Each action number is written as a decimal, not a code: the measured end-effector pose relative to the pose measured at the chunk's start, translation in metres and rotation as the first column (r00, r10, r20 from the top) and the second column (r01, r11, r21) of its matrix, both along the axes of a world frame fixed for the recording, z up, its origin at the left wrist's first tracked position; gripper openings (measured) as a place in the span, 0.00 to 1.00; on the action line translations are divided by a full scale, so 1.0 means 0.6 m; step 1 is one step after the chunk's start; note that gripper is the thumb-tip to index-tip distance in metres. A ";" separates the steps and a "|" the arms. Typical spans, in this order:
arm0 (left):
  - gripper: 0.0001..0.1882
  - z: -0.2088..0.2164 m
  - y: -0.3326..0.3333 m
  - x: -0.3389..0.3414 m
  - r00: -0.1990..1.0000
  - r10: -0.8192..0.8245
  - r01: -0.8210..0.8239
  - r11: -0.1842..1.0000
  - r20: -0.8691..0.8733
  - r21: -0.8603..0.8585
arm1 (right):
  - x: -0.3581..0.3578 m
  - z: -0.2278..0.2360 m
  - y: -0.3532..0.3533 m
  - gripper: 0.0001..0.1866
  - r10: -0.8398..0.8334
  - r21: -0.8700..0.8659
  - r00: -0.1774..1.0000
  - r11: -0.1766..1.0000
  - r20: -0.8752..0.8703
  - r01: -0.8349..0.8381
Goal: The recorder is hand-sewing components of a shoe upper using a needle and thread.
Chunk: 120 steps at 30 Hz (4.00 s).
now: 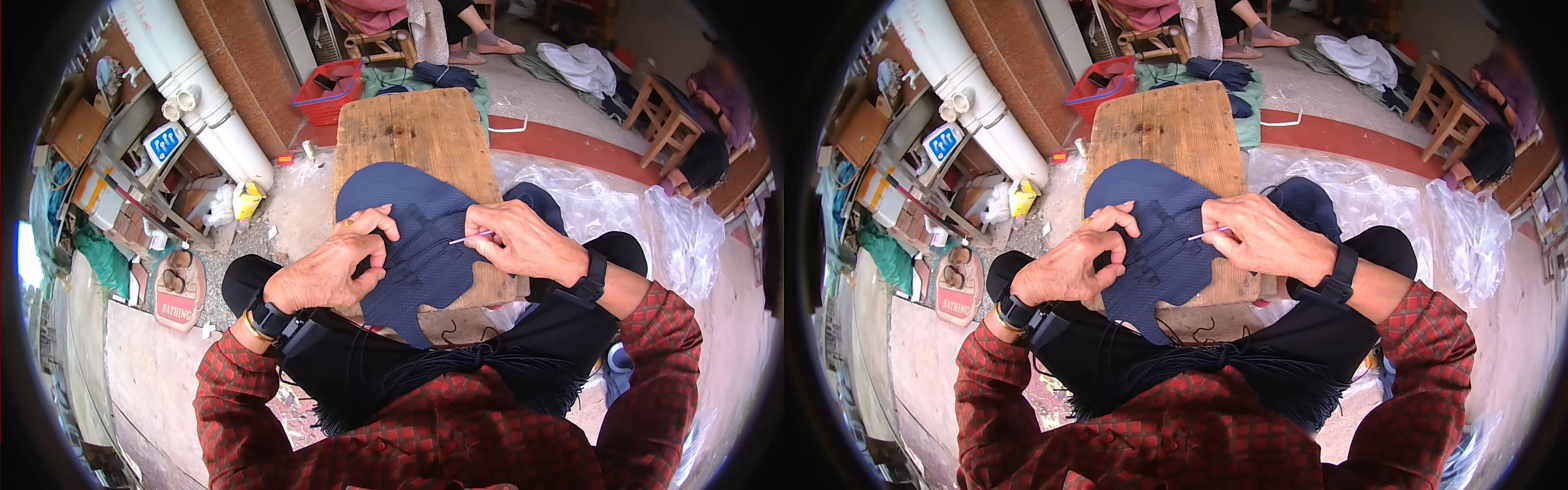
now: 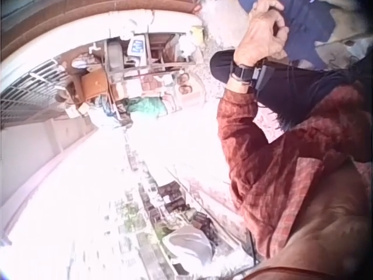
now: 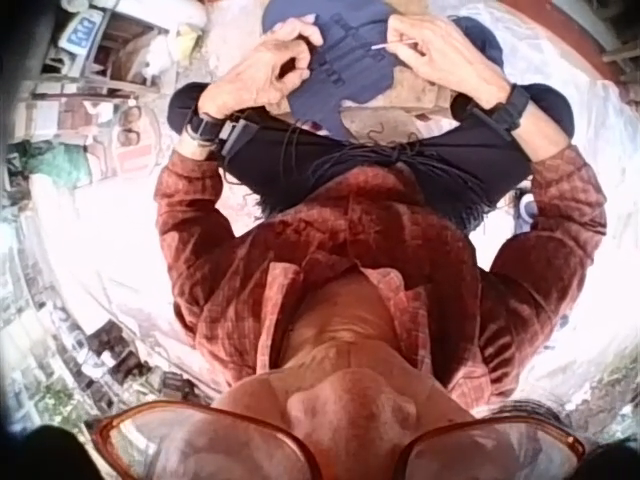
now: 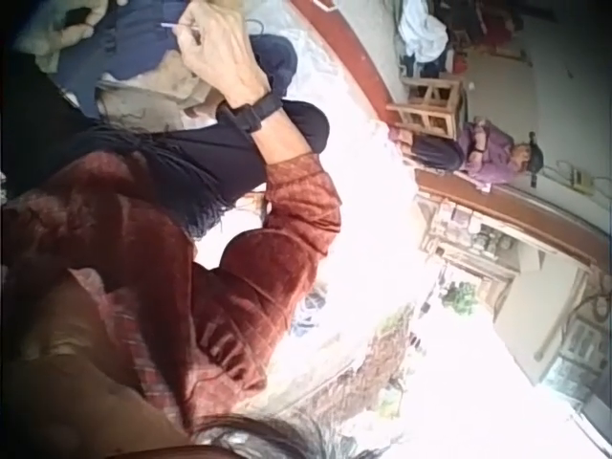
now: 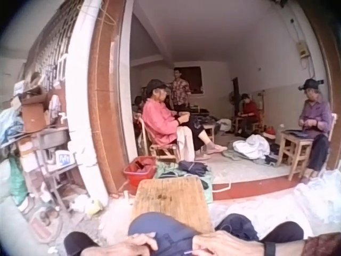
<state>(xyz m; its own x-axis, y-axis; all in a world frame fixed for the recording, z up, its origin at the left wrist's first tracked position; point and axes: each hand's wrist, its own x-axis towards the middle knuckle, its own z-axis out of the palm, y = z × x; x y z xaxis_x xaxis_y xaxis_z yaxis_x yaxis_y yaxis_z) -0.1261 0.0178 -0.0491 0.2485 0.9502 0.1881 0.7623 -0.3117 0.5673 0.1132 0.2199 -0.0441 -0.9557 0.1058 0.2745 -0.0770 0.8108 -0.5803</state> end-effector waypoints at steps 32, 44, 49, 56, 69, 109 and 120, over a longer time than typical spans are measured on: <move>0.26 -0.058 -0.014 0.026 0.967 0.213 -0.241 0.943 0.140 0.228 | -0.023 0.011 0.041 0.11 -0.293 0.588 0.952 0.787 0.095 0.183; 0.29 -0.052 -0.020 0.030 0.971 0.209 -0.232 0.944 0.117 0.233 | 0.013 0.062 0.040 0.10 -0.268 0.062 0.958 0.963 0.106 0.262; 0.29 -0.047 -0.014 0.020 0.968 0.250 -0.248 0.937 0.024 0.246 | 0.043 0.062 0.033 0.13 -0.281 -0.240 0.936 0.914 0.212 0.328; 0.20 -0.040 -0.009 -0.002 0.957 0.255 -0.195 0.916 -0.136 0.351 | 0.107 0.050 0.109 0.16 -0.314 -0.442 0.941 0.831 0.130 0.338; 0.18 -0.037 0.025 0.032 0.908 0.417 -0.387 0.869 -0.035 0.308 | 0.127 0.192 -0.065 0.25 -0.126 -0.384 0.917 0.923 -0.379 -0.032; 0.18 -0.056 0.014 0.047 0.829 0.557 -0.495 0.770 -0.046 0.403 | 0.204 0.115 0.003 0.13 -0.474 -0.794 0.770 0.605 -0.427 -0.068; 0.18 -0.056 0.015 0.049 0.830 0.555 -0.485 0.766 -0.054 0.421 | 0.205 0.141 0.051 0.07 -0.369 -0.681 0.576 0.467 -0.730 -0.564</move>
<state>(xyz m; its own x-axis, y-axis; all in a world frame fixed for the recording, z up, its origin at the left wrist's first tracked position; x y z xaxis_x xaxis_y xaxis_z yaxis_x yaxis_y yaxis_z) -0.0967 0.0270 -0.0826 -0.2029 0.8055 0.5568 0.9400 0.0009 0.3412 0.2359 0.2507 0.0403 -0.4472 0.6225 0.6423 -0.8453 -0.0593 -0.5311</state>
